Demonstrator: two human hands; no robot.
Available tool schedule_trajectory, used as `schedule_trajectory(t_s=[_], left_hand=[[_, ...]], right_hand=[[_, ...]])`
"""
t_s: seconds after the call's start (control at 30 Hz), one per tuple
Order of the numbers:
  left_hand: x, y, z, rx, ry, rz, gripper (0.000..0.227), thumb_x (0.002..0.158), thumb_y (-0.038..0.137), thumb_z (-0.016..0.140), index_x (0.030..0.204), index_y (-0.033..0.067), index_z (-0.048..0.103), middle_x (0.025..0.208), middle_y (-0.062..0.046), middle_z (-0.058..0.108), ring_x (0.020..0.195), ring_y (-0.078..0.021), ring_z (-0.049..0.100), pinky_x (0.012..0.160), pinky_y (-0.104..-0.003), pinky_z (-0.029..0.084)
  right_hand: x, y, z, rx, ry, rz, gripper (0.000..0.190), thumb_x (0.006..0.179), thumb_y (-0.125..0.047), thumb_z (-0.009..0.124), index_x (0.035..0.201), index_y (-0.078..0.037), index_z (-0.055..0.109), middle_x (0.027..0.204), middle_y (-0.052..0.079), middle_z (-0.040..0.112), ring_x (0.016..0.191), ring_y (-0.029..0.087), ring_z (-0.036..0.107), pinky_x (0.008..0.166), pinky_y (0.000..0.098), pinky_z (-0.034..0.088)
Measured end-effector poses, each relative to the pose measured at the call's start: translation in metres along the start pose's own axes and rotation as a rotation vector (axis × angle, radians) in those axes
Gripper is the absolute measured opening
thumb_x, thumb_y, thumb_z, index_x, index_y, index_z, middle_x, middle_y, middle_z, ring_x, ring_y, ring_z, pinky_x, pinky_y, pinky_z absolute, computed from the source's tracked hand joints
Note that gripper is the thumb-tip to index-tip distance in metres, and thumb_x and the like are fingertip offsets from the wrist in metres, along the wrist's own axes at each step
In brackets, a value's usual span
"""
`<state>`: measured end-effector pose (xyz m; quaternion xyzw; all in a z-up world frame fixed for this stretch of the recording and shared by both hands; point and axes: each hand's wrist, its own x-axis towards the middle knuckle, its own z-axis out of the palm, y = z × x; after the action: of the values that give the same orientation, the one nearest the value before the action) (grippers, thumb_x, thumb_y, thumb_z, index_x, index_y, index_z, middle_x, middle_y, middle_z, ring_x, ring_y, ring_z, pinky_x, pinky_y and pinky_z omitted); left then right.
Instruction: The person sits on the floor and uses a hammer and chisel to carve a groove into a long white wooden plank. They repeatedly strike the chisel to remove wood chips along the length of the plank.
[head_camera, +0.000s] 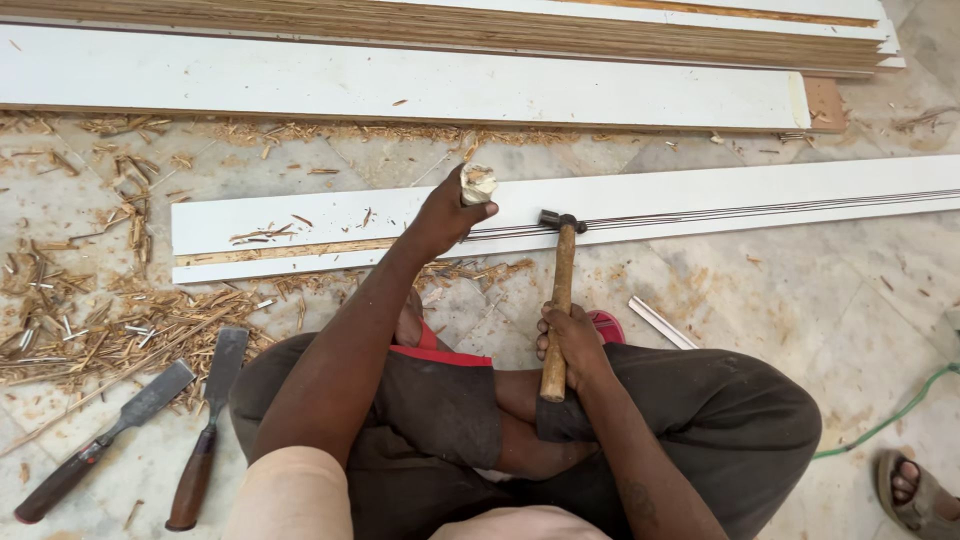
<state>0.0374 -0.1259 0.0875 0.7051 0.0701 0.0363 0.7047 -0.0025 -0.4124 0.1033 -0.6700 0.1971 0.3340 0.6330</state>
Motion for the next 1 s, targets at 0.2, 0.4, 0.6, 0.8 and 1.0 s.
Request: schedule_trajectory(t_s=[0.2,0.4,0.6,0.8,1.0], left_hand=[[-0.001,0.015,-0.006,0.350,-0.016,-0.049,0.085,0.083,0.023,0.081,0.150,-0.0010,0.035,0.103,-0.018,0.075,0.089,-0.0261,0.075,0.081,-0.039,0.058],[-0.006,0.022,-0.011,0.542,0.090,0.075,0.055,0.086,0.025,0.080,0.130,0.0021,0.058,0.093,-0.020,0.076,0.088,-0.0372,0.074,0.080,-0.046,0.057],[-0.007,0.022,-0.014,0.547,0.128,0.119,0.047,0.085,0.024,0.080,0.123,0.0029,0.061,0.094,-0.020,0.076,0.089,-0.0371,0.074,0.080,-0.046,0.057],[-0.005,0.018,-0.012,0.572,0.122,0.120,0.053,0.085,0.025,0.080,0.127,0.0023,0.058,0.093,-0.019,0.076,0.088,-0.0373,0.074,0.079,-0.047,0.057],[-0.004,0.014,-0.012,0.592,0.106,0.106,0.058,0.085,0.025,0.081,0.132,0.0022,0.055,0.092,-0.019,0.076,0.087,-0.0367,0.074,0.077,-0.047,0.057]], right_hand=[[-0.001,-0.003,0.002,-0.002,0.004,0.003,0.031,0.094,-0.018,0.064,0.119,-0.003,0.054,0.082,0.007,0.057,0.056,0.015,0.054,0.050,0.0321,0.049],[-0.004,-0.004,0.002,0.003,-0.008,0.001,0.032,0.093,-0.017,0.063,0.121,-0.002,0.055,0.082,0.006,0.057,0.057,0.015,0.054,0.051,0.0320,0.049],[0.000,-0.002,0.000,0.024,-0.018,0.003,0.032,0.093,-0.016,0.063,0.120,-0.003,0.054,0.082,0.007,0.057,0.056,0.015,0.054,0.050,0.0321,0.049],[0.002,0.000,-0.001,0.040,-0.035,0.010,0.031,0.093,-0.016,0.063,0.120,-0.003,0.053,0.081,0.006,0.057,0.056,0.015,0.054,0.050,0.0319,0.048],[-0.003,-0.004,0.002,0.023,-0.018,0.018,0.032,0.094,-0.015,0.063,0.121,-0.003,0.053,0.081,0.006,0.057,0.056,0.014,0.054,0.051,0.0318,0.049]])
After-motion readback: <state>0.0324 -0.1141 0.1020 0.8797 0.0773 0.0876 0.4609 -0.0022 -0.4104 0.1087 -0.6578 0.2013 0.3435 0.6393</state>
